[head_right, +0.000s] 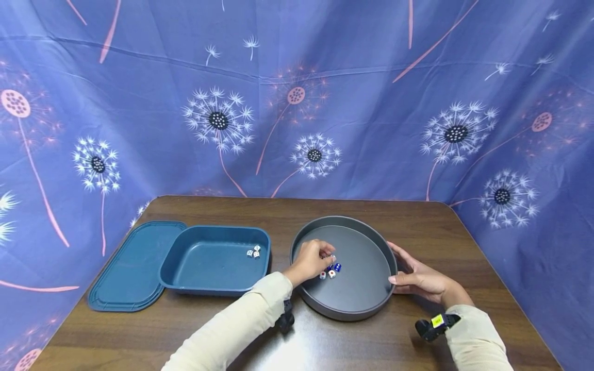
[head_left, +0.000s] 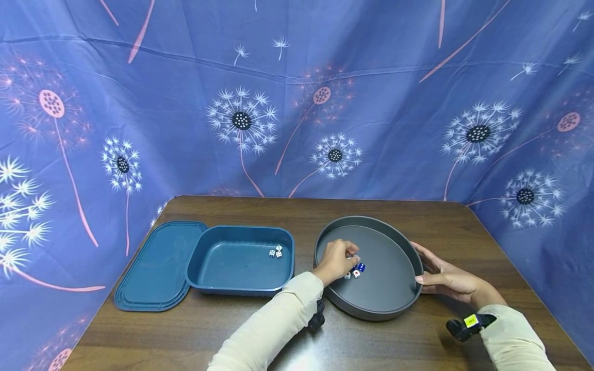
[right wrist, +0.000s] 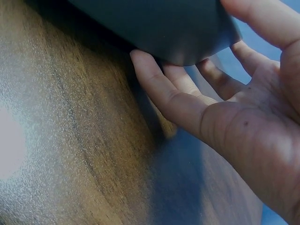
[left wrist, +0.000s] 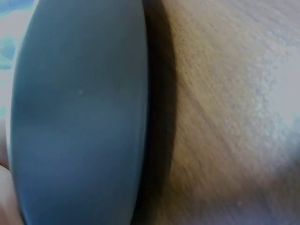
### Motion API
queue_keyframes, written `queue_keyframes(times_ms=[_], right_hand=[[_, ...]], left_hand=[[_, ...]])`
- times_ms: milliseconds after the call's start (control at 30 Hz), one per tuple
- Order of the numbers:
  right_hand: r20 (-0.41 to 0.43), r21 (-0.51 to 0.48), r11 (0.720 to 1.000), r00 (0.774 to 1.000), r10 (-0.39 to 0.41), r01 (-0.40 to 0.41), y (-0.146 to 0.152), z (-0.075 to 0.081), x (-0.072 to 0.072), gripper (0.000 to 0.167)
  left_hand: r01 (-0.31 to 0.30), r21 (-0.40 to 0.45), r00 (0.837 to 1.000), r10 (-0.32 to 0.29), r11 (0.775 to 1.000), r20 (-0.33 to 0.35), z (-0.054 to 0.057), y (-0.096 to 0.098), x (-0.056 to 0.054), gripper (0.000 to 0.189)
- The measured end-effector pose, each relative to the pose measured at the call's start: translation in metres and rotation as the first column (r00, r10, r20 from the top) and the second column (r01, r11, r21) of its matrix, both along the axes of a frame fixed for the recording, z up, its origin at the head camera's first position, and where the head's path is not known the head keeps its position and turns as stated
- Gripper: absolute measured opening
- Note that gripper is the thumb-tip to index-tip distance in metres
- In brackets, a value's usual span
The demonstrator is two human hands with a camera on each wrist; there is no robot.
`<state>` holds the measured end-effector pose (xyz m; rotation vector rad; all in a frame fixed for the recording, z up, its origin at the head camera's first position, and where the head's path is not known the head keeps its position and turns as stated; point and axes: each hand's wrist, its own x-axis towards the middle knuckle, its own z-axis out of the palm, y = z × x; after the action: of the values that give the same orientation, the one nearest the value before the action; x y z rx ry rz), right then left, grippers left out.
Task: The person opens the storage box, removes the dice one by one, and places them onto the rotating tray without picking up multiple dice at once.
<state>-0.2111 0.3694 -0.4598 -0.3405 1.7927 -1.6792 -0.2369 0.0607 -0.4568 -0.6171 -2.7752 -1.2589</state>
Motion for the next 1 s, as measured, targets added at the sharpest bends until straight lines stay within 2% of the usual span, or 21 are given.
queue_keyframes(times_ms=[167,367,733,1000], right_hand=[[0.004,0.015,1.0,1.0,-0.01,0.01,-0.001,0.0,0.001,0.092],[0.004,0.022,1.0,1.0,-0.016,0.016,-0.002,0.0,0.001,0.093],[-0.001,0.026,1.0,1.0,-0.012,0.012,-0.003,0.003,0.002,0.092],[-0.002,0.028,1.0,1.0,-0.011,0.011,-0.003,0.004,0.001,0.092]], left_hand=[[0.022,0.011,1.0,-0.022,1.0,-0.006,0.004,-0.005,0.001,0.02],[0.051,0.026,0.999,-0.051,0.998,0.003,0.015,-0.019,0.001,0.022],[0.024,0.052,1.0,-0.024,0.998,0.004,0.032,-0.057,-0.002,0.023],[0.017,0.091,0.999,-0.014,0.996,-0.035,0.041,-0.091,-0.003,0.023]])
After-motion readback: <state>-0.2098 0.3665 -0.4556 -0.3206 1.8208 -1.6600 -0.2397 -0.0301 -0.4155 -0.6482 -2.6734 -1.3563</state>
